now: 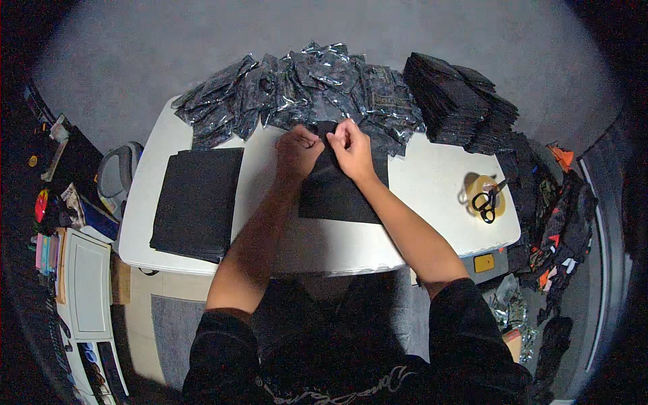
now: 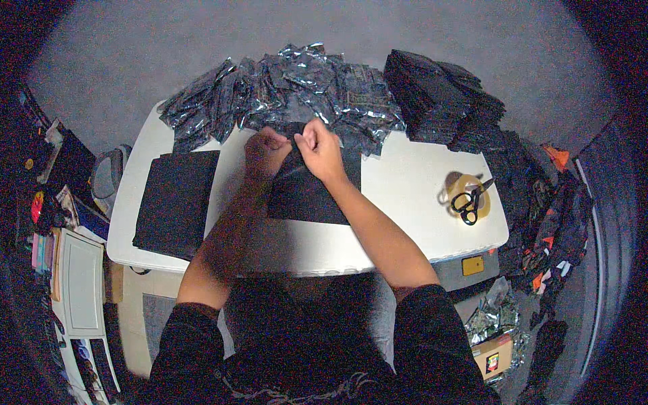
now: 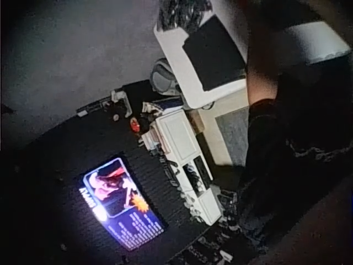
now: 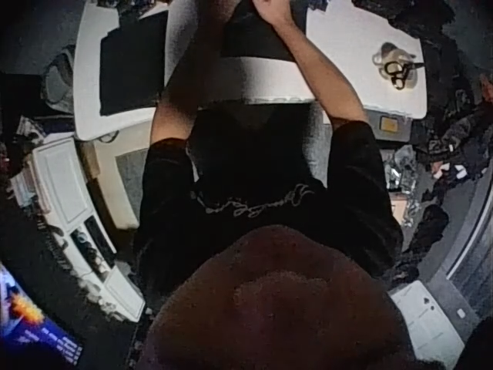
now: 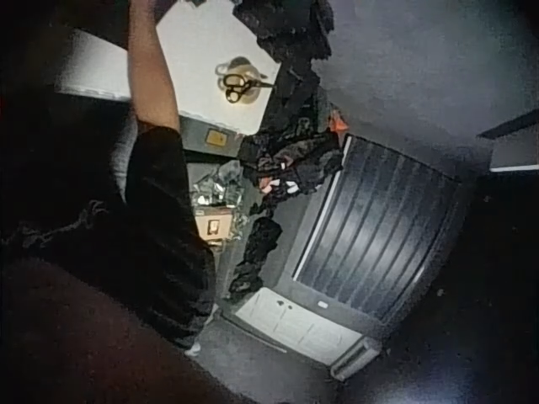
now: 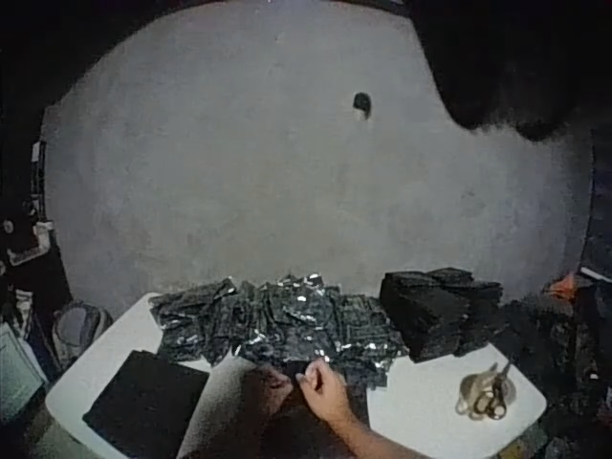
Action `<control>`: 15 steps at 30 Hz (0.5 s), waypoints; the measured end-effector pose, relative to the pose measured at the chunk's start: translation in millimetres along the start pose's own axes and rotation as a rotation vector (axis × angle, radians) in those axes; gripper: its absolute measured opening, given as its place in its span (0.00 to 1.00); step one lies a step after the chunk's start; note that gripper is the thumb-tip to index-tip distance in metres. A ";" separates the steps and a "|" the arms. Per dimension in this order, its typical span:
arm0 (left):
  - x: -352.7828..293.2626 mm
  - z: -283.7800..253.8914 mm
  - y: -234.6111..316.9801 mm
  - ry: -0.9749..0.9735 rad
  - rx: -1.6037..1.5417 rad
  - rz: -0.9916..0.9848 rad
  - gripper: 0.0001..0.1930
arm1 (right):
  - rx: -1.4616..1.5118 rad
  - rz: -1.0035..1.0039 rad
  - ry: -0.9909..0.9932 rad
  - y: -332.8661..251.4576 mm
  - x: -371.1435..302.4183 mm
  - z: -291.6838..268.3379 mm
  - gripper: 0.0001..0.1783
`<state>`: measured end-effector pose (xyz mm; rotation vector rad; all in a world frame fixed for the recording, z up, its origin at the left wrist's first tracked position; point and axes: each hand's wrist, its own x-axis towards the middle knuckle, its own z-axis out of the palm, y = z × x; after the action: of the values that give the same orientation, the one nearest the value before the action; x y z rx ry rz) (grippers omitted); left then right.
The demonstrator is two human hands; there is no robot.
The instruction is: The person is packaging small items wrapped in silver foil into black mailing envelopes and sealing them with clear tape.
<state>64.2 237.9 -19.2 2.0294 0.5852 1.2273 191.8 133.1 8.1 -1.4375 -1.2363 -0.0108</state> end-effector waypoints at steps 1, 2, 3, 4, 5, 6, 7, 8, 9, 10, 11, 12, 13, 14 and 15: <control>-0.3 2.6 -0.2 0.049 -0.018 -0.002 0.09 | -0.065 0.002 -0.085 3.1 0.1 -2.6 0.12; -0.7 5.3 -0.5 0.049 -0.018 -0.002 0.09 | -0.066 0.001 -0.085 6.1 0.6 -3.3 0.12; -0.7 8.8 0.3 0.018 -0.111 0.004 0.08 | -0.003 0.011 -0.148 9.3 1.4 -4.2 0.14; -0.4 11.0 0.6 -0.013 -0.203 0.009 0.07 | 0.060 0.020 -0.211 12.4 1.7 -5.2 0.16; 0.5 11.8 0.3 -0.014 -0.206 0.009 0.07 | 0.057 0.020 -0.210 15.3 1.0 -6.7 0.16; 1.5 9.7 -0.4 -0.105 -0.358 -0.113 0.07 | 0.174 0.080 -0.208 14.9 -0.1 -6.4 0.16; 2.4 7.5 0.8 -0.196 -0.511 -0.236 0.07 | 0.290 0.141 -0.204 14.5 -0.7 -6.1 0.17; 2.6 7.1 -0.8 -0.195 -0.510 -0.237 0.07 | 0.291 0.141 -0.205 14.1 -0.7 -5.8 0.17; 2.1 5.6 -3.9 -0.207 -0.596 -0.293 0.08 | 0.301 0.158 -0.217 12.5 -0.7 -4.3 0.17; 1.5 4.3 -6.6 -0.218 -0.681 -0.348 0.09 | 0.312 0.175 -0.229 10.7 -0.6 -2.6 0.17; 0.9 2.0 -9.4 -0.215 -0.677 -0.348 0.09 | 0.316 0.173 -0.230 8.7 -0.4 -0.4 0.17; 1.5 1.7 -3.8 -0.228 -0.625 -0.386 0.09 | 0.309 0.177 -0.231 10.5 -0.8 -2.2 0.17; 2.1 1.8 1.7 -0.240 -0.572 -0.423 0.09 | 0.304 0.181 -0.233 12.1 -1.2 -4.0 0.18; 3.3 2.4 3.8 -0.245 -0.575 -0.424 0.09 | 0.300 0.184 -0.230 13.7 -1.6 -6.1 0.18; 4.7 -1.1 3.9 -0.270 -0.544 -0.393 0.09 | 0.281 0.155 -0.239 12.5 -1.4 -5.7 0.18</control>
<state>65.5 238.8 -13.2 1.4955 0.4313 0.7562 202.9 131.1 0.2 -1.3091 -1.2580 0.4349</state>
